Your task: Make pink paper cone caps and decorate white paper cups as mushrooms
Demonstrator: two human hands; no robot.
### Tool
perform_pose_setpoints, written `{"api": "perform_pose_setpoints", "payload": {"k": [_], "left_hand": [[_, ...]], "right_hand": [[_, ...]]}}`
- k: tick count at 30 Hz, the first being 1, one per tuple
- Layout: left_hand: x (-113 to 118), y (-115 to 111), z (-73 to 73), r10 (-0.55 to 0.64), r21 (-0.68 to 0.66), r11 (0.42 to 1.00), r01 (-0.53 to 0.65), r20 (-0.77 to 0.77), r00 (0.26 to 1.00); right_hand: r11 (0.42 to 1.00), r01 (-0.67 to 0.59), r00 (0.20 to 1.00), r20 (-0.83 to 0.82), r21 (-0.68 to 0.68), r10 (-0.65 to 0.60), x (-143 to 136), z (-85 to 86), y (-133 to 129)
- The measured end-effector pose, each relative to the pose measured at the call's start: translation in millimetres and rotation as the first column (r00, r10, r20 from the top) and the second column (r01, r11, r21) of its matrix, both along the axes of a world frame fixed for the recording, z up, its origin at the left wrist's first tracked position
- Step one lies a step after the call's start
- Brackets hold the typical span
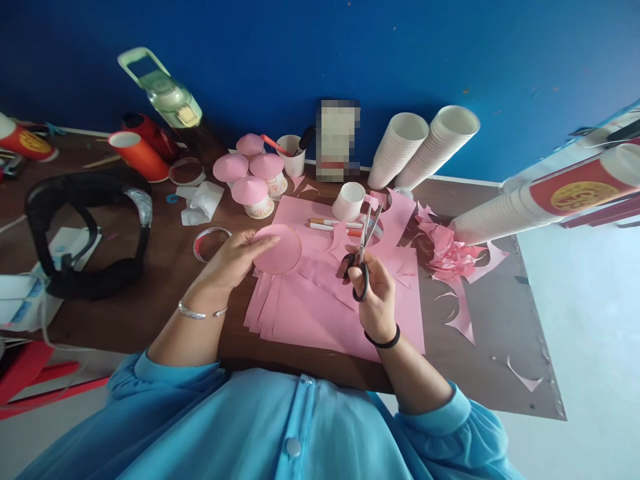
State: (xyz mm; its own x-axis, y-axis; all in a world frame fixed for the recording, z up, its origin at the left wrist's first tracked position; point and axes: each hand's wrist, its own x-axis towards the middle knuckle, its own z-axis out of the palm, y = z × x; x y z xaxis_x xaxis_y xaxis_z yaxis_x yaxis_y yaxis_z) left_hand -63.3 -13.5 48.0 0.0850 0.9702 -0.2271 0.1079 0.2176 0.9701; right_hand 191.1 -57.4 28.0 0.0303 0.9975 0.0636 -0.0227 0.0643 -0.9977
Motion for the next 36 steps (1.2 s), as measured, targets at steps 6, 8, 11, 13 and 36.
{"api": "perform_pose_setpoints", "payload": {"k": [6,8,11,13,36], "left_hand": [[17.2,3.5,-5.1,0.209,-0.148,0.975,-0.166,0.361,0.909],[23.7,2.5,0.9,0.235,-0.197,0.967,-0.159,0.468,0.852],[31.2,-2.6,11.7,0.215,-0.236,0.968,-0.089,0.584,0.783],[34.4,-8.0,18.0,0.183,-0.243,0.969,-0.033,0.624,0.76],[49.4,-56.2,36.6,-0.026,0.206,0.978,-0.021,0.222,0.975]], "right_hand": [[0.994,0.11,0.992,0.061,0.026,-0.111,13.1,11.7,7.8],[0.989,0.144,0.988,0.056,0.038,-0.146,18.3,17.9,5.7],[0.991,0.132,0.99,0.052,0.032,-0.133,23.2,26.7,-0.8],[0.994,0.109,0.993,0.044,0.012,-0.109,23.3,30.8,-6.2],[0.998,0.05,0.92,-0.391,0.046,-0.028,-49.4,31.3,-3.5]]}}
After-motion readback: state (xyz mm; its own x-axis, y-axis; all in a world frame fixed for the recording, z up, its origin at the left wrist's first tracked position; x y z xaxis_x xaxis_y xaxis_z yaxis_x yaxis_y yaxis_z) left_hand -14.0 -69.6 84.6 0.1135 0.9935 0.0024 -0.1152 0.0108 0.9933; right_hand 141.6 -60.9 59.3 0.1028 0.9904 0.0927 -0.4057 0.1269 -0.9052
